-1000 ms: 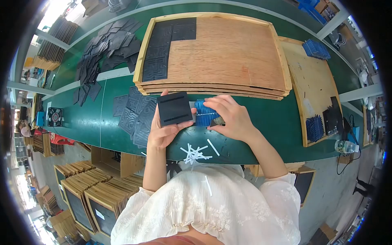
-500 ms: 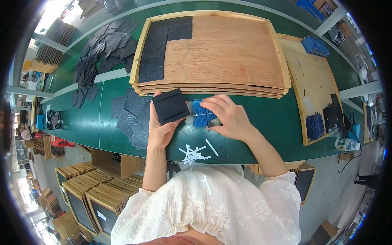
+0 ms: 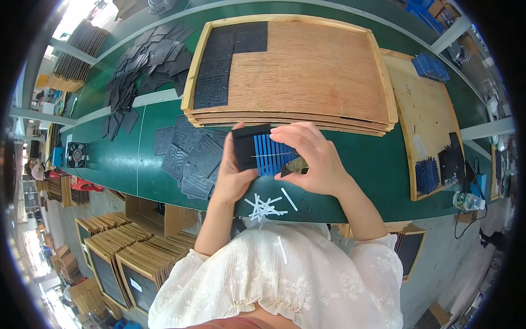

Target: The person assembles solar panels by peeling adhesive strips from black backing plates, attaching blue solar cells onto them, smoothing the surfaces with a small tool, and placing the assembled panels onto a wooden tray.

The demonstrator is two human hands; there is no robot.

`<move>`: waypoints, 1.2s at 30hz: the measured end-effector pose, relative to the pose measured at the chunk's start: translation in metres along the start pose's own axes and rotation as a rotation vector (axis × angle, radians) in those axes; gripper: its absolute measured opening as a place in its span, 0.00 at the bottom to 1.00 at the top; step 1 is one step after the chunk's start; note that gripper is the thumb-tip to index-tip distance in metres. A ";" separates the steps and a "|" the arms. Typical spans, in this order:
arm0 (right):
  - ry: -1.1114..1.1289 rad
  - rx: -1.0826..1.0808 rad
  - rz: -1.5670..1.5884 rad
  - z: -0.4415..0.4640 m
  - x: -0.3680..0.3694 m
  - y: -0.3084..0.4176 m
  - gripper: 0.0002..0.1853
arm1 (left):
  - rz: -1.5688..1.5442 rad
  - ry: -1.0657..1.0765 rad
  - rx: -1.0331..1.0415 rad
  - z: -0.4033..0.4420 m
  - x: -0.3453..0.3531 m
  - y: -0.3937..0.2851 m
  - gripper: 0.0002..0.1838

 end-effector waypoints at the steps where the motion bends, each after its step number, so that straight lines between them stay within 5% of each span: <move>1: -0.005 -0.010 0.011 0.002 0.002 0.001 0.41 | 0.029 0.027 -0.002 0.000 0.002 0.004 0.56; 36: -0.008 -0.035 0.037 0.009 0.014 0.001 0.42 | -0.174 0.067 -0.145 -0.002 0.016 0.008 0.57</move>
Point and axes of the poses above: each hand's wrist, its own z-axis towards the middle knuckle, its own x-axis out of the palm, y = z × x, the point moved 6 cm from there along z, towards the middle knuckle, and after that the axes turned 3 degrees about x, right-handed, at the moved point
